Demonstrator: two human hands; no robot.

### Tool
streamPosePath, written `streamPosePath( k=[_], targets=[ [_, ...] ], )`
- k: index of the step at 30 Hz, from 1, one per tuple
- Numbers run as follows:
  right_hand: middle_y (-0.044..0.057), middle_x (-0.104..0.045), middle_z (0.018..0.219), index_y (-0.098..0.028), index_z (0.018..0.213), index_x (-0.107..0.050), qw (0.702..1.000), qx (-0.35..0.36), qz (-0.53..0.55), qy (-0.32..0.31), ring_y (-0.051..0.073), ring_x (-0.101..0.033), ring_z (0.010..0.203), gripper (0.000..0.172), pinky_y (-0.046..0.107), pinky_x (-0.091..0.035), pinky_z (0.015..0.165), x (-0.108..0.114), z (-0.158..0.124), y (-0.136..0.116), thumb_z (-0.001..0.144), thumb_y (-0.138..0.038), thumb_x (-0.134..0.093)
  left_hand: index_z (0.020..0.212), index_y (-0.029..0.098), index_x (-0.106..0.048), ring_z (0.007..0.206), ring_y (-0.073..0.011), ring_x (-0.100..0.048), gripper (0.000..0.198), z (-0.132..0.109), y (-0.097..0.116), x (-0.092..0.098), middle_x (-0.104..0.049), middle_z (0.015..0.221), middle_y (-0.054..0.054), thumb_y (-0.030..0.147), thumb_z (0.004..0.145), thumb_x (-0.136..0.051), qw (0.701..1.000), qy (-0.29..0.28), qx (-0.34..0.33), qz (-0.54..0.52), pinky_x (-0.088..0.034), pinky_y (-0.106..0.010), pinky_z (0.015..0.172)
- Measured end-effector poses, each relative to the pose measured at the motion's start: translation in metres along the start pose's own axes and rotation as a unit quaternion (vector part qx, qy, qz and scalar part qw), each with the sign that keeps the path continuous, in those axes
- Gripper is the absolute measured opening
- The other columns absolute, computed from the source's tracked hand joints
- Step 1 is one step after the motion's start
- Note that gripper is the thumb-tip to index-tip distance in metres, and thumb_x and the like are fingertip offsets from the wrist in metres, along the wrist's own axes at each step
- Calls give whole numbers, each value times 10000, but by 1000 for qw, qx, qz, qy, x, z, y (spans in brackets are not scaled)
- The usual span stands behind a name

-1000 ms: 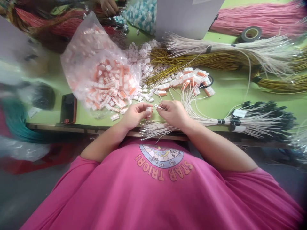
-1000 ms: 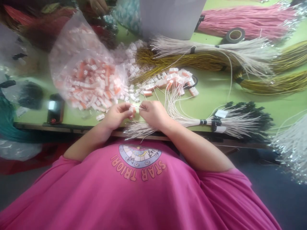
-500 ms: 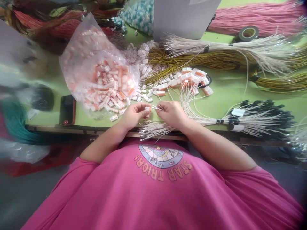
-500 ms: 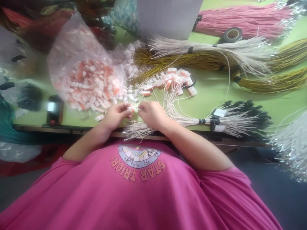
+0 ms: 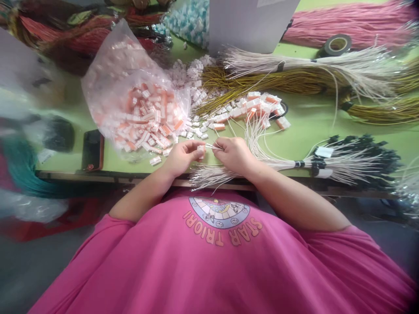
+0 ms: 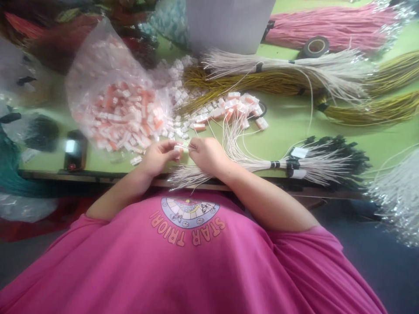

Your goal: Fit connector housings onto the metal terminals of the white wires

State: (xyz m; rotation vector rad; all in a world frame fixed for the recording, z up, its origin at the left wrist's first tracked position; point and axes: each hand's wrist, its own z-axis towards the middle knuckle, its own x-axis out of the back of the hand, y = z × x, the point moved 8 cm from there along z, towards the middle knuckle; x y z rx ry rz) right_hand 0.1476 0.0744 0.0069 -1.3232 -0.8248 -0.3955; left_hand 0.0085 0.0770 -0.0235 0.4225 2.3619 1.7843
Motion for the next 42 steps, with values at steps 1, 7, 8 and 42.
streamPosePath(
  k=[1,7,8,42],
  targets=[
    [26,-573,614,-166,682,-591,1000,-4,-2,-2,124,-477,594,168,268,-338,587,0,0,0,788,-235,-481,923,124,-662,598,-92,-578,296,0,0,0,-647,682,-6,283,686,-741,1000,0,0,2,-508,-238,617],
    [31,-571,621,-165,687,-583,999,-3,-9,-36,125,-468,594,169,270,-320,578,-7,0,-2,796,-250,-486,942,114,-673,588,-97,-588,298,-1,-1,-7,-659,678,-20,278,699,-732,999,-24,-8,29,-502,-240,604],
    [29,-562,617,-165,690,-581,999,-8,-12,-43,123,-458,588,169,271,-314,571,-9,0,-1,798,-256,-489,927,115,-679,592,-99,-591,287,-2,-1,-8,-662,684,-25,278,697,-734,999,-34,-9,31,-499,-237,598],
    [-35,-451,520,-144,672,-659,984,-55,160,59,83,-379,520,203,258,-298,503,26,0,13,765,-303,-573,1175,209,-548,614,-96,-588,326,0,32,6,-666,827,-23,261,854,-565,989,-10,-96,110,-496,-255,619]
  ],
)
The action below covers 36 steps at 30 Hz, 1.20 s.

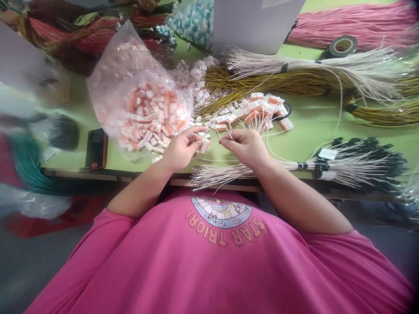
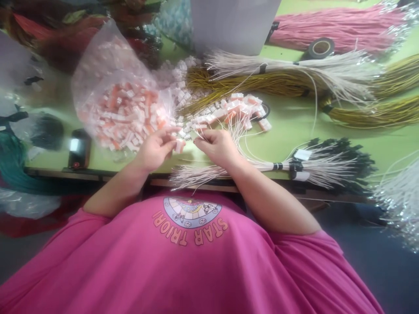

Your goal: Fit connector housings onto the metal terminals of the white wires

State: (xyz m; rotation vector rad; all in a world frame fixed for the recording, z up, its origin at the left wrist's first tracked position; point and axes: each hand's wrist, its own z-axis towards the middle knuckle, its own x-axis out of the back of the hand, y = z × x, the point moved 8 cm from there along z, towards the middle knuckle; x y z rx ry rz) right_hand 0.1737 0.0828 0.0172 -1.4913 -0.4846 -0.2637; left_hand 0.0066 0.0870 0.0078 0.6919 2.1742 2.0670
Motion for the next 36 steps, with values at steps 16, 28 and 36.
streamPosePath(
  k=[16,28,36],
  targets=[
    [-38,-344,497,-194,531,-377,990,46,-129,-35,85,-303,506,334,282,-241,520,-18,-4,-6,828,-307,-481,955,112,-634,686,-106,-603,273,8,-21,-20,-654,790,-43,265,740,-704,987,-40,56,-147,-514,-279,718],
    [0,-500,579,-179,637,-541,987,60,-132,-64,106,-404,562,217,273,-302,568,-28,-4,-4,817,-287,-487,862,128,-685,657,-118,-607,226,5,-21,-22,-685,752,-39,257,684,-740,994,-6,56,-98,-520,-296,683],
    [4,-469,562,-189,623,-490,984,51,-169,-38,112,-392,551,193,275,-280,536,-26,-5,-2,807,-246,-474,883,131,-698,658,-115,-615,249,5,-22,-32,-685,736,-33,238,663,-742,990,-27,70,-122,-522,-285,678]
  ],
)
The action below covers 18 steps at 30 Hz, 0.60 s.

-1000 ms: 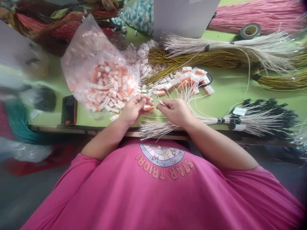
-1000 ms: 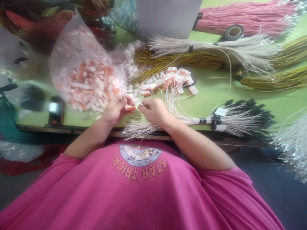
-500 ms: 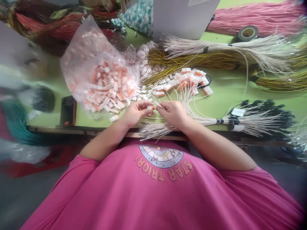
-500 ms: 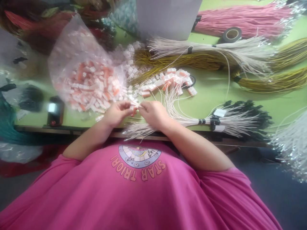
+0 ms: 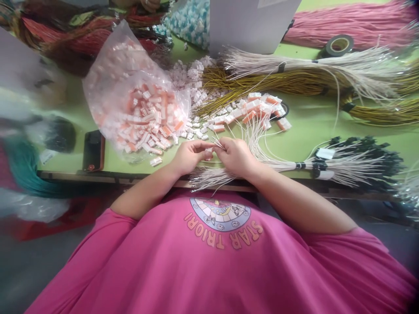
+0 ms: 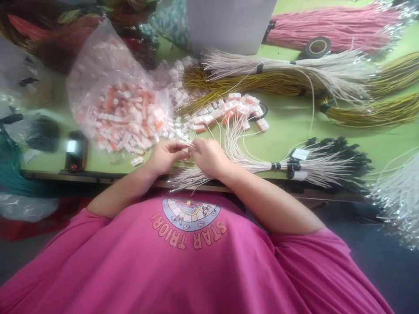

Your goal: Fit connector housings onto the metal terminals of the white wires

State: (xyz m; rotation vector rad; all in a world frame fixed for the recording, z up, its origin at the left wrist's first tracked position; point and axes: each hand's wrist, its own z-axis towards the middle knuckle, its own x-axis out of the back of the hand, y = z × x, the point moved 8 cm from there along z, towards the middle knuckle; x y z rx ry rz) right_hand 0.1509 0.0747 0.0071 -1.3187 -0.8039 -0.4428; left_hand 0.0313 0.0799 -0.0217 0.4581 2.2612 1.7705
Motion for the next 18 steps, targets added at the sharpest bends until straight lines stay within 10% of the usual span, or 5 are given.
streamPosePath(
  k=[10,18],
  targets=[
    [10,-476,583,-195,672,-486,1000,-7,-7,-27,126,-407,565,181,276,-291,542,-8,0,1,834,-275,-472,881,129,-682,631,-113,-603,248,0,-4,4,-665,695,-27,248,671,-739,1000,-18,0,10,-517,-279,658],
    [-10,-501,597,-171,692,-572,995,-11,90,45,119,-445,587,256,269,-344,579,21,9,21,852,-344,-474,1074,197,-644,938,-178,-612,264,-20,42,28,-640,1097,-83,265,821,-614,931,20,-157,329,-493,-356,878]
  ],
)
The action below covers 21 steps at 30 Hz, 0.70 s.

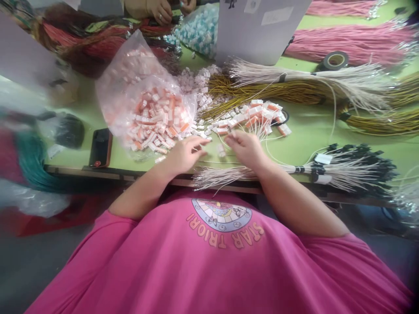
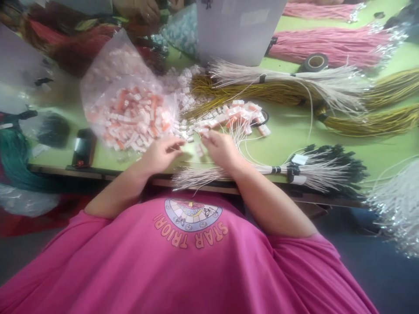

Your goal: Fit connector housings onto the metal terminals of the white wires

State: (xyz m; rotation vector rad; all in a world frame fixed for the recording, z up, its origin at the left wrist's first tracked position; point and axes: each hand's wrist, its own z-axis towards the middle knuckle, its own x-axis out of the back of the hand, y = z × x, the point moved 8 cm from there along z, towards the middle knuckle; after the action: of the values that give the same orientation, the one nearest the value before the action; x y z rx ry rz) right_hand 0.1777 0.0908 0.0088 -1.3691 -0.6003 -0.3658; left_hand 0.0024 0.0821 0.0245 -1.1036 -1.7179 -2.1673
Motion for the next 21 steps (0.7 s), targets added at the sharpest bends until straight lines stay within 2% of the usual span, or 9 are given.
streamPosePath(
  k=[3,6,9,12,15,17,19,21],
  targets=[
    [17,-551,682,-176,739,-628,993,-10,-1,115,146,-504,669,211,301,-389,650,31,6,9,836,-300,-488,1047,215,-642,1068,-239,-540,238,-12,-8,44,-603,1117,-90,198,815,-592,981,64,-24,182,-411,-441,994],
    [37,-591,772,-181,745,-670,985,0,6,172,167,-546,763,160,334,-413,720,45,6,7,787,-253,-534,915,198,-654,1037,-294,-520,164,-23,-38,67,-592,987,-105,190,751,-644,950,80,14,303,-393,-506,976],
    [32,-629,773,-175,811,-702,986,-26,79,148,161,-570,733,171,341,-436,706,38,3,8,763,-272,-570,836,190,-641,946,-271,-540,87,-27,-63,67,-575,900,-95,171,759,-606,940,72,25,333,-454,-464,880],
    [33,-652,761,-157,881,-698,982,-58,156,86,150,-578,681,220,326,-452,654,22,0,10,732,-295,-616,777,190,-619,910,-246,-544,65,-26,-67,61,-571,841,-82,177,796,-559,942,75,14,327,-463,-433,850],
    [25,-644,696,-148,939,-661,974,-69,207,56,127,-566,609,235,305,-459,616,11,-2,8,757,-277,-585,768,184,-599,917,-235,-542,42,-22,-52,60,-580,853,-76,209,795,-580,953,92,11,289,-455,-420,867],
    [17,-632,658,-151,917,-638,972,-66,218,54,114,-550,568,199,292,-455,595,7,-3,5,779,-269,-555,795,177,-595,904,-216,-550,74,-20,-36,57,-594,876,-69,251,795,-603,971,101,19,215,-460,-395,863],
    [11,-620,638,-154,838,-630,979,-54,190,51,104,-525,546,149,278,-436,573,6,-3,1,778,-268,-555,901,175,-596,818,-173,-568,148,-15,-24,45,-601,836,-43,288,806,-610,992,87,44,78,-484,-349,802],
    [3,-603,625,-153,761,-631,988,-36,139,50,96,-492,539,123,265,-405,555,5,-4,-4,762,-257,-566,1037,174,-577,717,-130,-574,240,-7,-17,21,-589,767,-14,280,823,-596,990,31,77,-110,-501,-297,707]
  ],
)
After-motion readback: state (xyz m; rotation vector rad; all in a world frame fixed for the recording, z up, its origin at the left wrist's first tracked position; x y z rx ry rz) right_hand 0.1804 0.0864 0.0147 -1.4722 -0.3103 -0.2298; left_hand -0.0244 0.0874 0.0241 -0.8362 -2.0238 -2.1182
